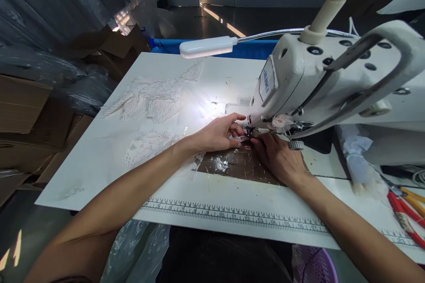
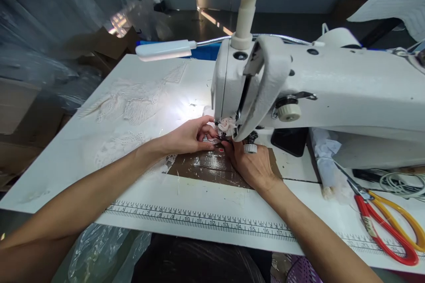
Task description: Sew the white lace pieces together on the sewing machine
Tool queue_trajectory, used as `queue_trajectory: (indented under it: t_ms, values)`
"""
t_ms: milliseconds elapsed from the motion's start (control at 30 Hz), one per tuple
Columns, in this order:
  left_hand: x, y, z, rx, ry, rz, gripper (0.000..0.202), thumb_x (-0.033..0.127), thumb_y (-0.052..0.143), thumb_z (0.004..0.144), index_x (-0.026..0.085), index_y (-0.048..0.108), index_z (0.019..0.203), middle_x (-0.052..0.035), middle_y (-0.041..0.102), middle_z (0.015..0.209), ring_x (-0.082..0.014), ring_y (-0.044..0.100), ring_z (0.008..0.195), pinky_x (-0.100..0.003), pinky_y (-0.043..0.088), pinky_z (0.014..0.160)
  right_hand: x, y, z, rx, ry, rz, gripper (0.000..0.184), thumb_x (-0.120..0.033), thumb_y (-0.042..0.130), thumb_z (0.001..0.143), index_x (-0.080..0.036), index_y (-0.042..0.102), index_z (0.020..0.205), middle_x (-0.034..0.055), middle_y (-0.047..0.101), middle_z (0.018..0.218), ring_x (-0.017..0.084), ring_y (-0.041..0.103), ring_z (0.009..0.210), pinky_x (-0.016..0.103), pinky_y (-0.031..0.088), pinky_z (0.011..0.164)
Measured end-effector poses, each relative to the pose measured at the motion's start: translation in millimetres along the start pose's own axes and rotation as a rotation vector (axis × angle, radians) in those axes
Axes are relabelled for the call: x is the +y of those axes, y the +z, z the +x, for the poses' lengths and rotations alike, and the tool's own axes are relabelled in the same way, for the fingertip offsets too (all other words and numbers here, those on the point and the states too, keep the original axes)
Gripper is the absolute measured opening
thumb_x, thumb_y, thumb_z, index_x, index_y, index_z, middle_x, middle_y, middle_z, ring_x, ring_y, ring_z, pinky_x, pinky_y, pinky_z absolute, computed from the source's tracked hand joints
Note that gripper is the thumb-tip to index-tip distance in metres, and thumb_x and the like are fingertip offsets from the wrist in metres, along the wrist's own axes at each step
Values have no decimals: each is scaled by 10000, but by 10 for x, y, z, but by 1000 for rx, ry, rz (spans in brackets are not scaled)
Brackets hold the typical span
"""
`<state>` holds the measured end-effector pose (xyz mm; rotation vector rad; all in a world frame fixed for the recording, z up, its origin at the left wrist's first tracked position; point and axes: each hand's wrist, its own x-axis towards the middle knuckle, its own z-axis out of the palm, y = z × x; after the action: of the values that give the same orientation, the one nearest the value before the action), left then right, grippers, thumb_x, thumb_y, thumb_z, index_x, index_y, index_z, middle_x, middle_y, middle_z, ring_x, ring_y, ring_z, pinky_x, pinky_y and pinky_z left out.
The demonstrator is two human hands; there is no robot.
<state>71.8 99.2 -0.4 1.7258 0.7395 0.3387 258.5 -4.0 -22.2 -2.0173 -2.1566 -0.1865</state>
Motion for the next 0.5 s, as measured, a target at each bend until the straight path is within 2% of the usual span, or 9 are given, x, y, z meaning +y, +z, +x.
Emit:
queue_trajectory:
  t_ms: [100, 233, 367, 500]
  values:
    - [-34, 24, -5, 43, 27, 7, 580, 198, 742, 738, 164, 498, 1264, -45, 690, 954, -174, 647, 895, -349, 479, 839, 1, 11, -6, -11, 8, 7, 381, -439, 378, 993, -171, 640, 1057, 70, 710, 850, 206, 628, 639, 281, 124, 468]
    - [-53, 67, 26, 75, -1, -53, 548, 209, 731, 772, 159, 485, 1259, -34, 691, 895, -170, 657, 876, -359, 490, 858, -3, 12, -11, -24, 13, 10, 378, -433, 374, 995, -172, 636, 1076, 72, 710, 873, 199, 620, 643, 282, 138, 470]
    - [-11, 45, 52, 39, -47, -51, 495, 219, 707, 797, 142, 495, 1238, -39, 695, 880, -167, 660, 852, -357, 493, 849, -18, 2, -19, -22, -9, 17, 385, -421, 343, 1005, -173, 617, 1112, 90, 706, 960, 206, 632, 690, 283, 162, 475]
    - [1, 5, 79, 14, -74, -44, 501, 213, 699, 790, 131, 489, 1238, -42, 704, 871, -170, 663, 839, -347, 495, 830, -52, -7, -16, -22, -9, 0, 380, -413, 328, 1012, -172, 607, 1106, 96, 700, 956, 211, 632, 710, 292, 199, 490]
